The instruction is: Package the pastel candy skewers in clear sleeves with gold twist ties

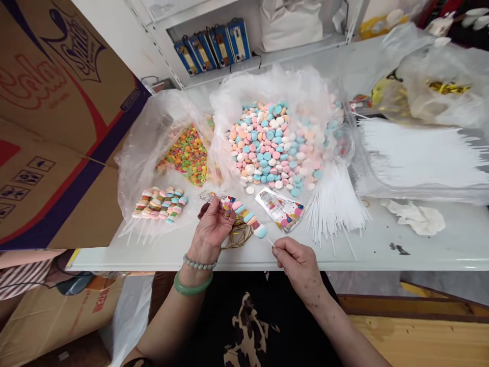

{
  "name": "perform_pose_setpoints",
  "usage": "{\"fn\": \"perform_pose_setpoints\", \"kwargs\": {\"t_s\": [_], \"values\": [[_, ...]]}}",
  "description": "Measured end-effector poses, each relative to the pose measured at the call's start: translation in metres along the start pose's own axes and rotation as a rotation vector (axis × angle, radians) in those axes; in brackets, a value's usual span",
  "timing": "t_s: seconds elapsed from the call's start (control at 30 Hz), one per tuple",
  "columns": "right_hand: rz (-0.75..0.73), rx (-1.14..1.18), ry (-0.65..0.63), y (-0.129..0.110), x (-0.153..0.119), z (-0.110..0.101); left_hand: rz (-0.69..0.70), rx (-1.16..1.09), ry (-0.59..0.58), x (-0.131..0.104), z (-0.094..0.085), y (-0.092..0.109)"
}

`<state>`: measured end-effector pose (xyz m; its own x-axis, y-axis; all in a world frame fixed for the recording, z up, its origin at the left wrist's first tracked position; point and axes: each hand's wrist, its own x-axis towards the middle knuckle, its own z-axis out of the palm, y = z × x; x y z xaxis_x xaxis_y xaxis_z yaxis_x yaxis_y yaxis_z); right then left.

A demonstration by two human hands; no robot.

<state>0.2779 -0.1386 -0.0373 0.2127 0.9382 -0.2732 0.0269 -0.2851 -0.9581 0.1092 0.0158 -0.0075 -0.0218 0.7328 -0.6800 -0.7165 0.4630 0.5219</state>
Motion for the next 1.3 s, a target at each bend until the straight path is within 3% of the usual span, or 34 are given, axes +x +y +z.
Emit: {"fn": "perform_pose_setpoints", "kwargs": {"t_s": [0.2, 0.47, 0.77, 1.3], "values": [[-0.035, -0.055, 0.017, 0.001, 0.002, -0.002, 0.018, 0.038, -0.096, 0.003, -0.001, -0.007], [-0.037, -0.071, 0.011, -0.002, 0.005, -0.001, 0.147, 0.182, -0.331, -0.001, -0.013, -0.003], [-0.017, -0.058, -0.008, 0.001, 0.004, 0.004, 0.081, 0.102, -0.193, 0.006, -0.02, 0.002], [-0.095, -0.161, 0.062, 0.001, 0.006, 0.005, -0.098, 0.134, -0.173, 0.006, -0.02, 0.004]]}}
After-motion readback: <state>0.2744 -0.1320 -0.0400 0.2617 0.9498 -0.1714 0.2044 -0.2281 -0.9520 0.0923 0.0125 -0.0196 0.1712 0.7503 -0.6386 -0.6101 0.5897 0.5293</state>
